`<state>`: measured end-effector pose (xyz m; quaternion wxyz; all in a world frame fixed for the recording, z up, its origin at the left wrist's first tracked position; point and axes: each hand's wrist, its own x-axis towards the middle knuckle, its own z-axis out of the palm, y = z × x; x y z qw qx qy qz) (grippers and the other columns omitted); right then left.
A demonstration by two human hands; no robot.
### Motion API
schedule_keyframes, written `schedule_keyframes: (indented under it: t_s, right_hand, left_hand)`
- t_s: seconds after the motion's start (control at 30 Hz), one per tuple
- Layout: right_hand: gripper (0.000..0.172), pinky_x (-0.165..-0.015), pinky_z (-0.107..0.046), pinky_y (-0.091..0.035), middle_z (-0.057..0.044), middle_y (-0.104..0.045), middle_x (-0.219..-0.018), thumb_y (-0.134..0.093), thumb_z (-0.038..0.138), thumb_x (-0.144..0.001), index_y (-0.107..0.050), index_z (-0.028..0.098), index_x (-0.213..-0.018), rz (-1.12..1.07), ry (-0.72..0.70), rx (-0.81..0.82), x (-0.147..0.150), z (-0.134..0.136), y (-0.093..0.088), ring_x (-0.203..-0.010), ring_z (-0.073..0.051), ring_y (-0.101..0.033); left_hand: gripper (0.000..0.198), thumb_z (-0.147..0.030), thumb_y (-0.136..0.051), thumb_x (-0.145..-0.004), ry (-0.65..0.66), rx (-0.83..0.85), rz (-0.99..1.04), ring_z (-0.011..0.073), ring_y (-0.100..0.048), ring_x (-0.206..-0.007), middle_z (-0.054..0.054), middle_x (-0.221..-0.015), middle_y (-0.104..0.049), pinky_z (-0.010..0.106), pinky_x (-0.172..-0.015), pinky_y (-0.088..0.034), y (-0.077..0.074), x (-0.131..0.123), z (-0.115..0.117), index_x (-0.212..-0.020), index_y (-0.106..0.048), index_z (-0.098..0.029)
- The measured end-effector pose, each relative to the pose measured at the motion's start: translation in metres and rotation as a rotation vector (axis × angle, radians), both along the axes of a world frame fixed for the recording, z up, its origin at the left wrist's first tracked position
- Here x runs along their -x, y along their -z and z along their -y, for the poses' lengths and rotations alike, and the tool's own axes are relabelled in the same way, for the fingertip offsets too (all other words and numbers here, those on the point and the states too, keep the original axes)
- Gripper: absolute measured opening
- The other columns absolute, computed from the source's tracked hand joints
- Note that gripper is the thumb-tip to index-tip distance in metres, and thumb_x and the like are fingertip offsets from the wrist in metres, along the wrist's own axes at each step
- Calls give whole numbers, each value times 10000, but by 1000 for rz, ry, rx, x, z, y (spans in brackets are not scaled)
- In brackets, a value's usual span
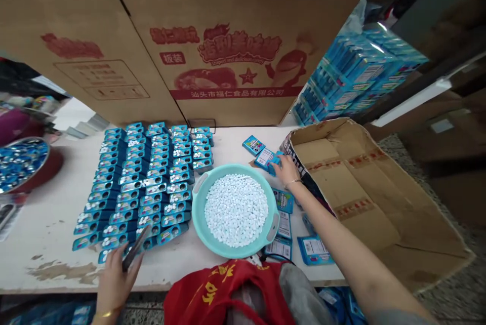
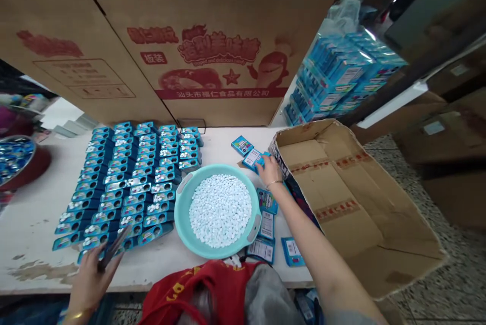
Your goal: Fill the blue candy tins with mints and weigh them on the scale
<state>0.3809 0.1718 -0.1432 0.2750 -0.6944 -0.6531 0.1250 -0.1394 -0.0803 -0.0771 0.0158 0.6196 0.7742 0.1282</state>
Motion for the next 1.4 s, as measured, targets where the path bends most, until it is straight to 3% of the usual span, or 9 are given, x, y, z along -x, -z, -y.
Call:
schedule_keyframes:
  t_s: [0.1,0.23,0.33,0.47,0.67,0.83,0.97,1.13,1.4]
  right_hand:
    - [462,-921,-459,-425,-220,-576,-1150,-520,354,-862,-543,82,-1235,101,-56,65,16,-56,-3,-1076,-329,-535]
    - [833,-1024,-543,-288,-280,-481,-1315,-664,493,-754,-360,45,-1387,206,-44,237,50,-111,13,-1275,-400,-382]
    - [926,-1043,-593,-210,-281,-477,-1310,-716,470,-705,-296,61,-1421,215,-21,309,66,-125,36,-1280,-402,-381]
    - [785,-989,-543,-331,-239,-538,-1174,-674,352,-738,-355,64,-1394,110,-57,225,62,-117,46,-1112,-364,-504]
    - [692,-983,-454,-425,-146,-530,-1207,-697,491,-705,-522,182,-1299,-303,-156,-21,14,-48,-20,-1105,-308,-526]
    - [524,-869,-452,-499,-116,-632,-1179,-527,622,-795,-648,215,-1100,-875,-353,376,-38,56,-89,-1061,-308,-608]
    - [595,-773,-479,-536,-142,-615,-1185,-653,703,-619,-629,227,-975,-1230,-365,613,-50,130,-112,-1007,-348,-639]
    - [402,-825,-435,-522,-129,-605,-1207,-756,500,-659,-650,224,-932,-1342,-569,758,-19,166,-142,-1048,-298,-620]
    - [525,-536,-310,-544,-46,-688,-823,-756,492,-666,-512,280,-1080,-1757,-114,763,30,216,-191,-625,-199,-663]
  left_hand:
    - [423,-493,-465,-851,110,-22,148,289,-599,-1001,119,-1041,-605,457,-901,-505,-9,-42,-13,-1146,-499,-192]
    - [348,-409,-419,-918,343,187,374,245,-634,-1035,84,-1127,-655,382,-905,-529,-6,-121,-47,-1209,-537,-260]
    - [338,-402,-435,-928,435,355,423,228,-652,-1003,79,-1092,-664,355,-867,-551,6,-165,-78,-1221,-549,-279]
    - [323,-340,-412,-940,523,442,375,222,-637,-1019,85,-1097,-633,374,-882,-548,24,-183,-118,-1221,-541,-243]
    - [380,-167,-371,-933,623,489,77,225,-591,-1019,113,-1116,-572,390,-891,-511,47,-193,-167,-1299,-470,-184]
    - [479,-66,-319,-912,664,467,-79,239,-526,-1078,146,-1203,-508,408,-920,-463,71,-224,-187,-1374,-394,-171]
    - [501,-54,-326,-902,770,483,-53,224,-511,-1090,125,-1233,-512,382,-929,-456,81,-241,-176,-1377,-386,-202]
    - [527,-38,-364,-860,912,578,4,224,-534,-1071,110,-1239,-536,348,-894,-465,78,-244,-136,-1356,-412,-209]
    - [488,-80,-484,-803,884,701,377,209,-538,-1153,108,-1251,-556,342,-1007,-422,74,-246,-106,-1286,-474,-154]
